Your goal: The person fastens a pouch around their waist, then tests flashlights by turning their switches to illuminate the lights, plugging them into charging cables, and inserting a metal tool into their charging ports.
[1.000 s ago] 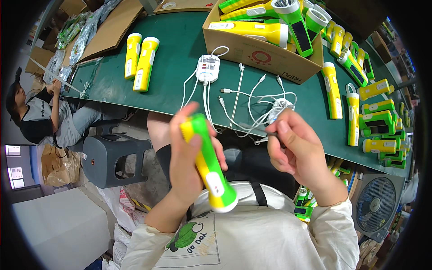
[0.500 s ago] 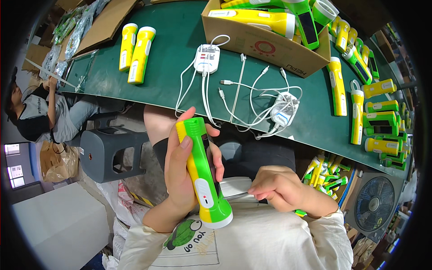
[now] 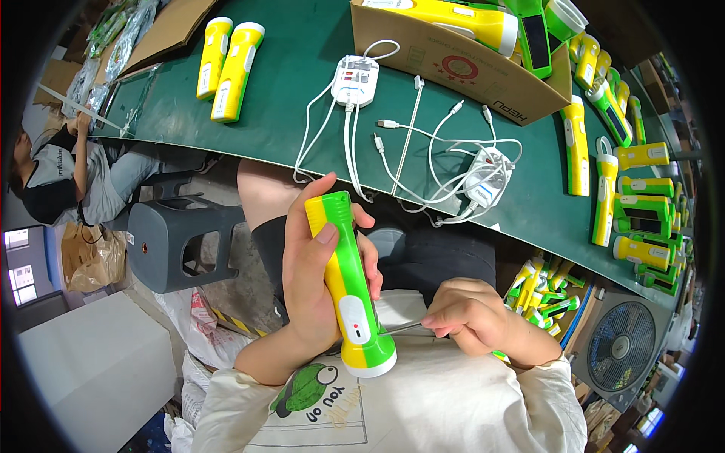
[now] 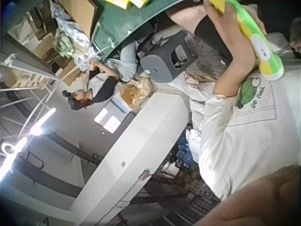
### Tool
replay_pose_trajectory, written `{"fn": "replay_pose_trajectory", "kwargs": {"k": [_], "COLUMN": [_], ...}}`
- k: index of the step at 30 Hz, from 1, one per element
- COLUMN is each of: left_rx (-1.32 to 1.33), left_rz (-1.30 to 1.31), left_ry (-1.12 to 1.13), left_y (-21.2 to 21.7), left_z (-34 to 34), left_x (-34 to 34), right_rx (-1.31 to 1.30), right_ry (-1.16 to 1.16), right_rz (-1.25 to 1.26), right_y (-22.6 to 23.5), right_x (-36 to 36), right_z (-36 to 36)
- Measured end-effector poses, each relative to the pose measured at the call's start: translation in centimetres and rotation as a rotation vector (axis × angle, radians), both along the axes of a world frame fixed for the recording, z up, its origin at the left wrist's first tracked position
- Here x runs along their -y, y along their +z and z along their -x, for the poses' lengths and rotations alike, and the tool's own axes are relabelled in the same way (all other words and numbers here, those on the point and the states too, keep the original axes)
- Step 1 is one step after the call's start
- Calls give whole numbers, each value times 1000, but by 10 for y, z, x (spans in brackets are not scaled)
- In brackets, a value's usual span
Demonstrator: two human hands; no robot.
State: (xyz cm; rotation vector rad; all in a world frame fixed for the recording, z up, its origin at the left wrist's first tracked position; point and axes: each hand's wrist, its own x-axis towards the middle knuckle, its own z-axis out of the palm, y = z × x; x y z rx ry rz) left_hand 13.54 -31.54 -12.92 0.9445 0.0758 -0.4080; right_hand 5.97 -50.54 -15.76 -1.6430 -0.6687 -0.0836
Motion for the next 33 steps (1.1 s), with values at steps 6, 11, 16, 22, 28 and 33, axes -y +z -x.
{"fn": "replay_pose_trajectory", "kwargs": {"k": [6, 11, 16, 22, 28, 33], "left_rx": [-26, -27, 32, 125, 178, 198], "left_rz": [-10, -8, -49, -194, -322, -312], "left_ry": [2, 21, 34, 15, 60, 0], "left_y": [-4, -4, -4, -3, -7, -25], "left_z": [0, 0, 2, -1, 10, 16], "left_x": [1, 0, 2, 0, -2, -14], "right_rx": [68, 78, 136, 360, 585, 283], "right_ry": [-25, -46, -37, -229, -239, -131], "right_rz": [18, 1, 59, 524, 636, 411], "right_y": [-2, -4, -6, 3, 1, -12], "right_x": [-1, -4, -8, -4, -9, -18], "right_z": [-1, 1, 0, -12, -5, 2]}}
